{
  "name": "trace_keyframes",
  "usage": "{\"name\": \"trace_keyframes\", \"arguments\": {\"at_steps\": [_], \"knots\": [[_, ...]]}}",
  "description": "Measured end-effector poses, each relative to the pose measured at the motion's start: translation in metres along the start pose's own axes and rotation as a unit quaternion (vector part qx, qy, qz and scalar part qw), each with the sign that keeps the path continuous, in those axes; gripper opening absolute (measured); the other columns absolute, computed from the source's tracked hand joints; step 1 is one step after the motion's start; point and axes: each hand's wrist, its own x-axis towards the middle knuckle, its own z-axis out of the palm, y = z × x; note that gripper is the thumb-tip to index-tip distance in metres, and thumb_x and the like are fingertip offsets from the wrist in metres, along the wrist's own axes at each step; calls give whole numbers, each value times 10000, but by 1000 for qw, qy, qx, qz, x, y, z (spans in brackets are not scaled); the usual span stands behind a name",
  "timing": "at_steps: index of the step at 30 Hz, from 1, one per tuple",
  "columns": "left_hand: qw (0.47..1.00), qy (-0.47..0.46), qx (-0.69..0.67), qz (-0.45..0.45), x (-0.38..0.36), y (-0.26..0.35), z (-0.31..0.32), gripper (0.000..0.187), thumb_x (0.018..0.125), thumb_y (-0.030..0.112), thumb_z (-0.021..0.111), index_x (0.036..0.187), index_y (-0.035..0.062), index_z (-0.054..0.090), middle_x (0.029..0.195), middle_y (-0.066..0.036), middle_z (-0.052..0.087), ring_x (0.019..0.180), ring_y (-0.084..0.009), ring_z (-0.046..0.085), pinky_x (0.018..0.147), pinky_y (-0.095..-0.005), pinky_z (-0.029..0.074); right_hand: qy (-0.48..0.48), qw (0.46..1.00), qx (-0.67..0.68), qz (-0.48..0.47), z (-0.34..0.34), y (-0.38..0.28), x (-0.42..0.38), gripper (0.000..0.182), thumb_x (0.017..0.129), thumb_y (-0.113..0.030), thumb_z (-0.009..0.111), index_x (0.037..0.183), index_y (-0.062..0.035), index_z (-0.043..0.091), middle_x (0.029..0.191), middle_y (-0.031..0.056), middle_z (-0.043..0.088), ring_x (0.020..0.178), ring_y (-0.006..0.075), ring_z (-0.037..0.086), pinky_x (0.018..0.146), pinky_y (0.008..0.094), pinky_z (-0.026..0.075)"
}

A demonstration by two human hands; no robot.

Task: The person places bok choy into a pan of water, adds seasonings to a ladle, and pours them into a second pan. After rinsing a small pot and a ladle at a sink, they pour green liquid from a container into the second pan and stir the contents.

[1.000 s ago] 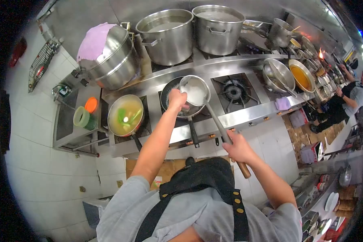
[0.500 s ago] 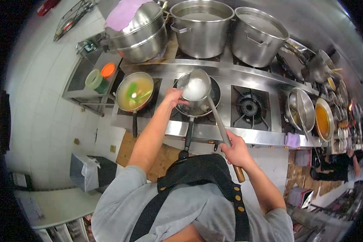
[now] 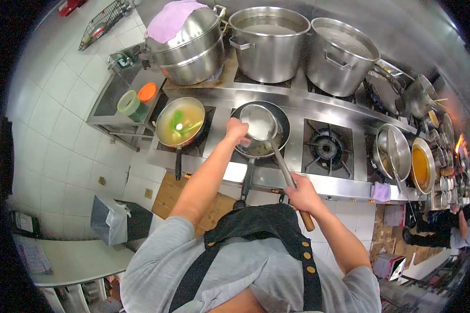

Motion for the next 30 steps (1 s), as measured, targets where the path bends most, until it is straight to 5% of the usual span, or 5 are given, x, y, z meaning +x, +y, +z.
{"name": "trace_keyframes", "arguments": {"at_steps": [5,11,16,22,30], "knots": [[1000,-21,13,-11,20,-17,-6,304,747,-11,565,985,-196,529,1038,-263,583,825,-390,638,477,-451,579,-74,924,361,101,2,-6,2,254,857,-51,535,1111,-42,548,626,4,445,427,59,370,372,219,319],[980,-122,-149,-45,47,-45,-28,255,752,-34,510,943,-202,513,897,-236,569,707,-373,626,453,-455,581,48,989,141,4,19,-23,-27,417,850,-42,543,1261,-27,471,624,30,485,423,68,432,341,242,376],[974,-125,-181,-51,47,-47,-31,241,746,-36,495,921,-202,510,880,-227,565,685,-366,622,440,-454,577,173,941,-186,-224,9,9,-17,571,777,-59,591,1308,13,394,676,205,594,561,296,602,597,411,484],[987,-66,-139,-37,29,-25,-26,227,759,-36,501,930,-186,486,911,-248,532,746,-395,610,502,-477,592,162,915,-326,-174,16,26,10,533,762,-54,578,1265,39,427,820,306,599,756,457,586,684,444,483],[1000,-11,11,-14,33,-18,-15,299,752,17,568,960,-198,547,1006,-279,599,725,-377,657,432,-414,573,54,993,-92,-41,29,-4,14,512,761,-88,570,1242,43,453,736,295,592,720,433,601,700,460,488]]}}
